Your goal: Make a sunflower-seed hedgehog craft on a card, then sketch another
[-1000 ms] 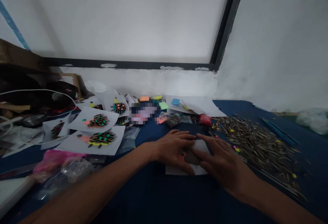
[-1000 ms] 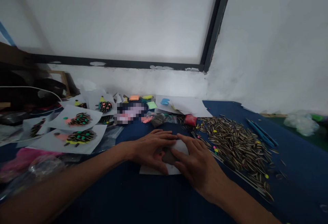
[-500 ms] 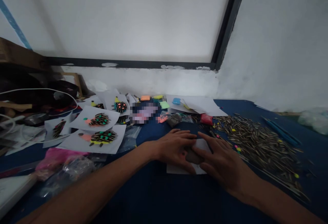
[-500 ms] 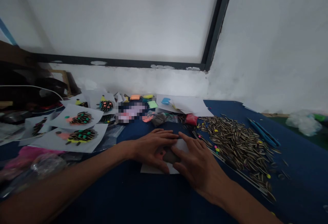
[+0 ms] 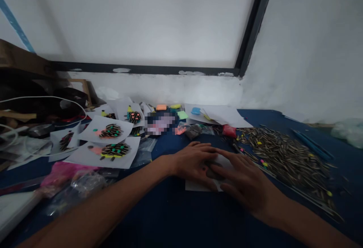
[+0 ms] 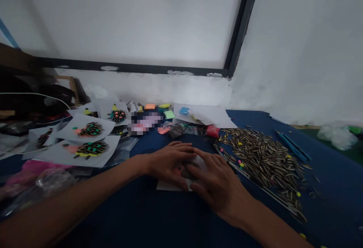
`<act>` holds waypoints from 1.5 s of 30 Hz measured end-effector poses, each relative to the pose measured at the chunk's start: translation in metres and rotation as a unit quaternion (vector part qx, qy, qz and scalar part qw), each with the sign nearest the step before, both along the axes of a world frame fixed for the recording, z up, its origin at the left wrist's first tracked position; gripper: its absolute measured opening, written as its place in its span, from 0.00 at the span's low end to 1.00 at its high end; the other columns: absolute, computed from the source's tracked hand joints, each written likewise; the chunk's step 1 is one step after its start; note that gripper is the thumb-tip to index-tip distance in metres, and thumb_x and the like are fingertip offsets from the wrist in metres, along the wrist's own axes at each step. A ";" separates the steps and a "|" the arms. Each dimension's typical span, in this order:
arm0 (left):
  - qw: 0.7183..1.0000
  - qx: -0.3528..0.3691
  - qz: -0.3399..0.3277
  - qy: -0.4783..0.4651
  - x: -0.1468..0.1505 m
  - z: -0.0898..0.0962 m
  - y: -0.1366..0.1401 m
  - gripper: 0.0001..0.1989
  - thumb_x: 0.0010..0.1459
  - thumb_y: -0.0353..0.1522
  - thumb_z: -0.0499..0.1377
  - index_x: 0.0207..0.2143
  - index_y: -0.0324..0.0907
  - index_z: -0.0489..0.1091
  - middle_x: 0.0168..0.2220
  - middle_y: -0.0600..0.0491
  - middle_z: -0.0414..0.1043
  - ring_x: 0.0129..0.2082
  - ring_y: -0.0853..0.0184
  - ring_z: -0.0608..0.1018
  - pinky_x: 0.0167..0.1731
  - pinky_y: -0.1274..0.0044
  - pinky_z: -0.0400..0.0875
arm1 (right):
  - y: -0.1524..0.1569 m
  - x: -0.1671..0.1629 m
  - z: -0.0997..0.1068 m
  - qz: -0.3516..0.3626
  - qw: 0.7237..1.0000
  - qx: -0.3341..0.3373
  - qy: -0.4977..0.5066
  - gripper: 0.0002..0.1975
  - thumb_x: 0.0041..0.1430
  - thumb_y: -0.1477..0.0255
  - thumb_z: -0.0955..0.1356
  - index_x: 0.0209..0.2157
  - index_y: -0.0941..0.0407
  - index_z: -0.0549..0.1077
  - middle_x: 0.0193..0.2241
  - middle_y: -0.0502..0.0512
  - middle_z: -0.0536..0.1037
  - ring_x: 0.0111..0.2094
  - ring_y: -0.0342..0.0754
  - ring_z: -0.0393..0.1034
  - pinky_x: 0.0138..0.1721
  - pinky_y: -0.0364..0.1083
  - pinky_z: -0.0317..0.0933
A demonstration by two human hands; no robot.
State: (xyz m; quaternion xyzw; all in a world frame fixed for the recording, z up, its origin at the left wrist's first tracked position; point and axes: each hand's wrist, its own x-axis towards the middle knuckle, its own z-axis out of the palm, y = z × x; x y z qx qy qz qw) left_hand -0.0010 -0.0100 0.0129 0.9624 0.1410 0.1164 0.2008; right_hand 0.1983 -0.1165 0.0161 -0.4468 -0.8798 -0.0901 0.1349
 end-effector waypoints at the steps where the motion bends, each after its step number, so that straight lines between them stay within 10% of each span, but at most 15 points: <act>1: 1.000 -0.001 0.000 0.000 0.000 0.001 -0.001 0.34 0.46 0.54 0.63 0.53 0.47 0.66 0.62 0.50 0.58 0.64 0.52 0.56 0.62 0.60 0.46 | 0.000 0.000 0.000 -0.001 1.000 0.001 0.003 0.18 0.62 0.68 0.63 0.54 0.46 0.69 0.60 0.58 0.63 0.58 0.58 0.60 0.52 0.59 0.61; 25: 0.997 -0.062 -0.014 0.042 -0.003 0.002 0.005 0.46 0.45 0.54 0.63 0.63 0.49 0.53 0.66 0.50 0.48 0.66 0.53 0.48 0.63 0.57 0.37 | 0.003 0.001 -0.002 0.064 0.991 0.106 -0.054 0.18 0.59 0.71 0.67 0.51 0.48 0.72 0.57 0.61 0.67 0.53 0.59 0.63 0.49 0.58 0.61; 45: 0.998 -0.053 -0.008 0.037 -0.002 0.001 0.004 0.47 0.44 0.54 0.64 0.63 0.47 0.54 0.66 0.49 0.49 0.66 0.54 0.50 0.63 0.59 0.39 | 0.001 0.011 0.005 0.071 0.996 0.053 -0.031 0.19 0.62 0.69 0.64 0.55 0.45 0.69 0.58 0.56 0.67 0.55 0.57 0.64 0.49 0.57 0.62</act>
